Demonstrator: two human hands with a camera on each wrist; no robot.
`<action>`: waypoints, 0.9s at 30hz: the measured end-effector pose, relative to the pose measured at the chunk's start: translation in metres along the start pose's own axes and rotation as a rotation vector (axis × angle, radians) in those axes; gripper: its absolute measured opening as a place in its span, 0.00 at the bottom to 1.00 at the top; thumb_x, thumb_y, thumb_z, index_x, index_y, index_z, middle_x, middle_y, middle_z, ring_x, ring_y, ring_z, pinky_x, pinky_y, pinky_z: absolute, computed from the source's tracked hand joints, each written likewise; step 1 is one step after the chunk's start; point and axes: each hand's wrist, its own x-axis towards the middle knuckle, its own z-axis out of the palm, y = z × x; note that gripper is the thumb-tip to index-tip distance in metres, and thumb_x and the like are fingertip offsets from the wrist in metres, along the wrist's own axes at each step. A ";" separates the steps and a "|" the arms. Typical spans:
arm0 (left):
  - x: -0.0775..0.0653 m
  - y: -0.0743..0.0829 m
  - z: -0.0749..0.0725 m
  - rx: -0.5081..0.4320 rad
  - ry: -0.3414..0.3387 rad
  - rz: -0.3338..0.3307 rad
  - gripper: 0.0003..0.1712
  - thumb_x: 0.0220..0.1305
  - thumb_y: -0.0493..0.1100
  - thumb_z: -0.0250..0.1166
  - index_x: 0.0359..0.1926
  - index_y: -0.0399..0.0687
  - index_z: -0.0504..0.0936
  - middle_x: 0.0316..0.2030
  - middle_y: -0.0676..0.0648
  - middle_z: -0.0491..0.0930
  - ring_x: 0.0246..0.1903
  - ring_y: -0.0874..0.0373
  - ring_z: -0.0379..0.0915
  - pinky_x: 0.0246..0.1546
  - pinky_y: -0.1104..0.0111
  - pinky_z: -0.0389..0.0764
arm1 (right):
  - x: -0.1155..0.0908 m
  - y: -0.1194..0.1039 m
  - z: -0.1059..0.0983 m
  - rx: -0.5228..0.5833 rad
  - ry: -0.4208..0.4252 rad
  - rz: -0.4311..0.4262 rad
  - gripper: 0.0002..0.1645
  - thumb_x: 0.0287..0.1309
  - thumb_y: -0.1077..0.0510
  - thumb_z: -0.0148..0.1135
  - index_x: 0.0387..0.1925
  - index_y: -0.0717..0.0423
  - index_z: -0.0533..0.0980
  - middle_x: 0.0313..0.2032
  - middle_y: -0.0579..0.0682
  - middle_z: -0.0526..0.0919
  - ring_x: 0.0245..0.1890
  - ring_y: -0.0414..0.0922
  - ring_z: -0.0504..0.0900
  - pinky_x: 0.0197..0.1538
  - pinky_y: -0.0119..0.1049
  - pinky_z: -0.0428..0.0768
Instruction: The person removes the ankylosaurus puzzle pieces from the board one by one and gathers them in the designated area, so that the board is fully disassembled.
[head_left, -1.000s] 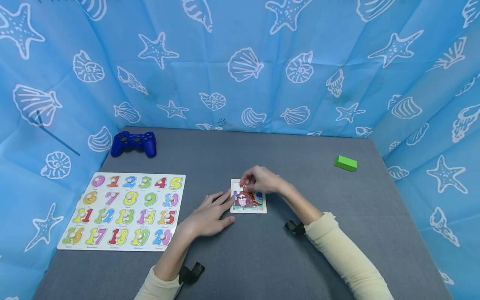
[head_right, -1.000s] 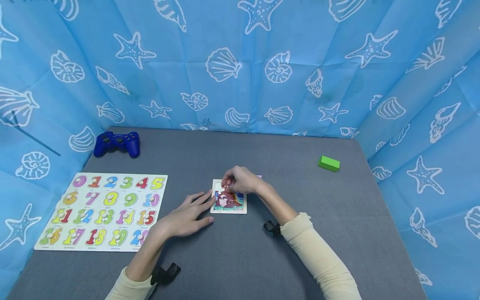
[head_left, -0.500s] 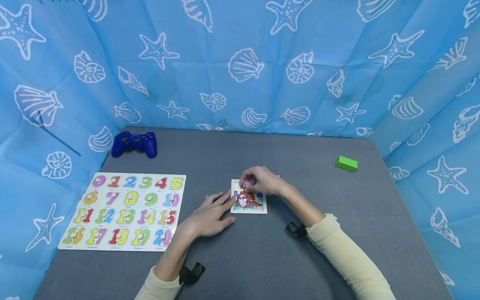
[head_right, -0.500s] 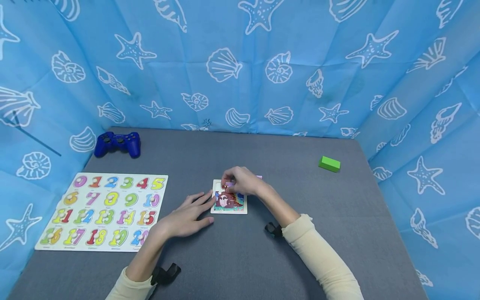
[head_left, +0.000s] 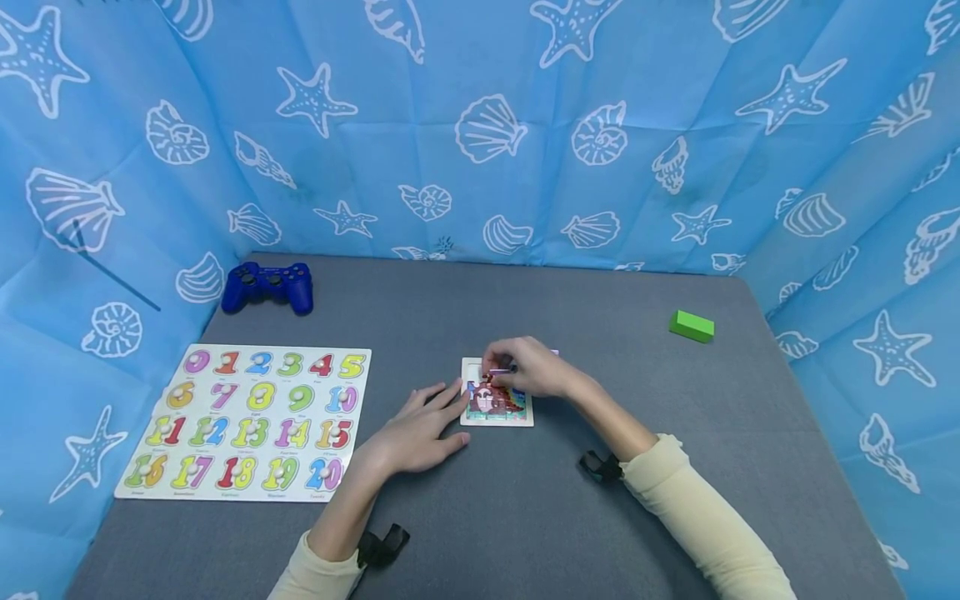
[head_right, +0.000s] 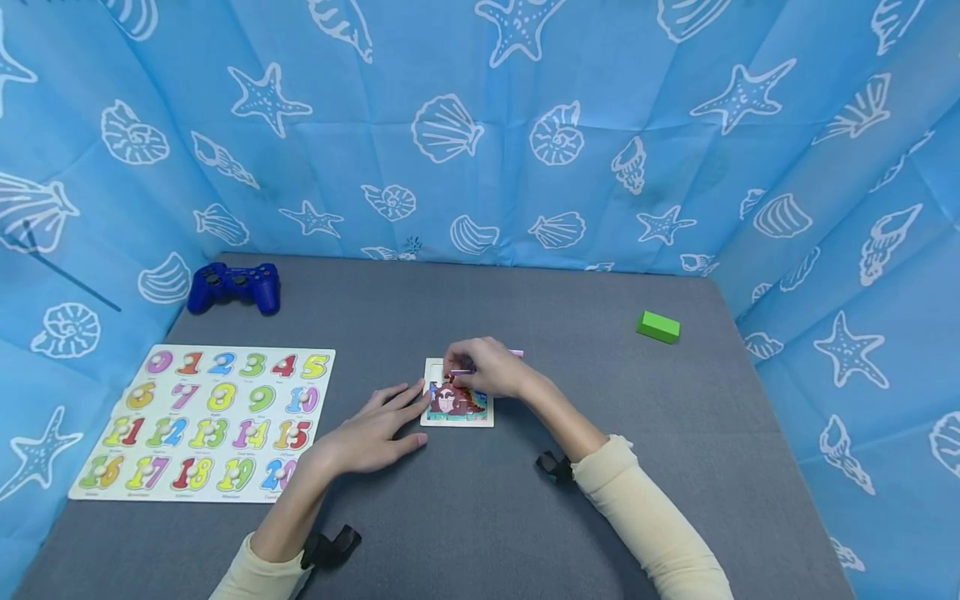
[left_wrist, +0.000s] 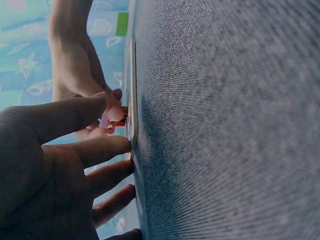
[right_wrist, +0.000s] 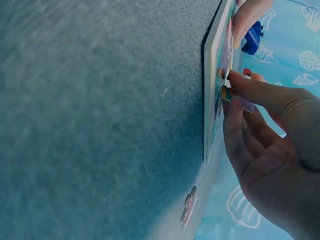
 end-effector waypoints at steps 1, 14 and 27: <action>0.000 0.001 0.000 0.003 0.000 -0.003 0.39 0.82 0.54 0.60 0.85 0.47 0.62 0.88 0.43 0.52 0.88 0.38 0.44 0.86 0.34 0.44 | -0.001 0.000 -0.001 0.005 0.003 -0.004 0.06 0.69 0.63 0.72 0.44 0.52 0.86 0.43 0.48 0.91 0.47 0.42 0.89 0.55 0.43 0.89; 0.001 -0.003 0.002 -0.006 0.010 0.003 0.40 0.81 0.55 0.61 0.85 0.48 0.62 0.88 0.44 0.53 0.87 0.38 0.45 0.86 0.33 0.46 | -0.022 0.018 -0.023 0.208 0.075 0.034 0.12 0.66 0.63 0.75 0.50 0.58 0.86 0.41 0.54 0.90 0.36 0.41 0.86 0.41 0.31 0.85; -0.002 0.004 -0.002 0.025 -0.006 -0.020 0.39 0.82 0.54 0.60 0.85 0.48 0.61 0.88 0.44 0.51 0.88 0.39 0.44 0.87 0.37 0.45 | -0.053 0.041 -0.047 0.317 0.074 0.143 0.15 0.67 0.64 0.74 0.53 0.62 0.82 0.39 0.60 0.89 0.32 0.50 0.87 0.32 0.36 0.86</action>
